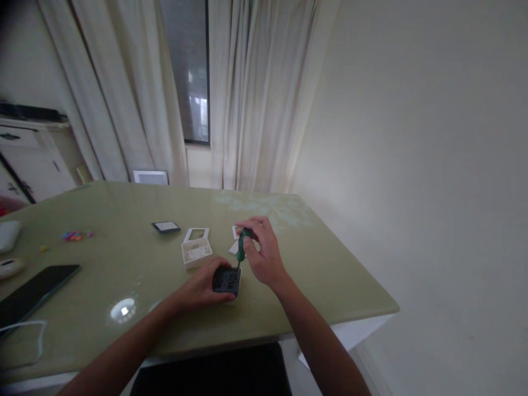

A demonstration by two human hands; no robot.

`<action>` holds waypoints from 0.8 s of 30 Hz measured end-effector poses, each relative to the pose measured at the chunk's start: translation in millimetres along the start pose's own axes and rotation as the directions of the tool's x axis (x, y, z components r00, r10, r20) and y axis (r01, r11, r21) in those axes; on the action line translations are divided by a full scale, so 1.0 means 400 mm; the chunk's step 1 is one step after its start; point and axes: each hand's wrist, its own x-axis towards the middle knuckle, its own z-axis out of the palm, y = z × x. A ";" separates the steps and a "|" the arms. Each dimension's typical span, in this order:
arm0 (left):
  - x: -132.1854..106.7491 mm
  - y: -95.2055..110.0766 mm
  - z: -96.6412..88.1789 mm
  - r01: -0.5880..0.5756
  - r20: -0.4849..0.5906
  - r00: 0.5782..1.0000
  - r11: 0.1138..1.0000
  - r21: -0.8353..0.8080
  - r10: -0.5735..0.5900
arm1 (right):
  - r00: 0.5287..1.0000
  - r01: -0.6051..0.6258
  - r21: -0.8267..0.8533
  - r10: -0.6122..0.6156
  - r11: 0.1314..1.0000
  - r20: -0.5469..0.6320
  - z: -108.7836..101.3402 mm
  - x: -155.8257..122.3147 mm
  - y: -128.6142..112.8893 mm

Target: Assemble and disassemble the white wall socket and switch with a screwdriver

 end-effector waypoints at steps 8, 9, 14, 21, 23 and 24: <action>-0.001 -0.002 -0.002 0.000 -0.009 1.000 1.000 0.002 0.000 | 1.000 -0.013 -0.020 0.013 1.000 -0.007 -0.002 0.006 -0.001; -0.001 -0.002 -0.003 0.000 -0.010 1.000 1.000 0.002 0.000 | 1.000 -0.012 -0.007 0.012 1.000 0.000 -0.003 0.005 0.000; -0.001 0.003 -0.007 0.000 -0.014 1.000 1.000 0.005 0.000 | 1.000 -0.019 -0.011 0.019 1.000 0.019 -0.001 0.001 0.002; -0.001 0.001 -0.008 -0.002 -0.014 1.000 1.000 0.003 0.002 | 1.000 0.010 -0.150 -0.009 0.989 0.013 0.001 0.014 -0.011; -0.002 0.001 -0.007 -0.003 -0.015 1.000 1.000 0.003 0.003 | 0.997 0.020 -0.107 -0.013 0.994 0.073 0.002 0.013 -0.011; -0.002 0.001 -0.007 -0.003 -0.016 1.000 1.000 0.003 0.003 | 0.995 0.021 -0.077 -0.013 0.997 0.099 0.002 0.011 -0.011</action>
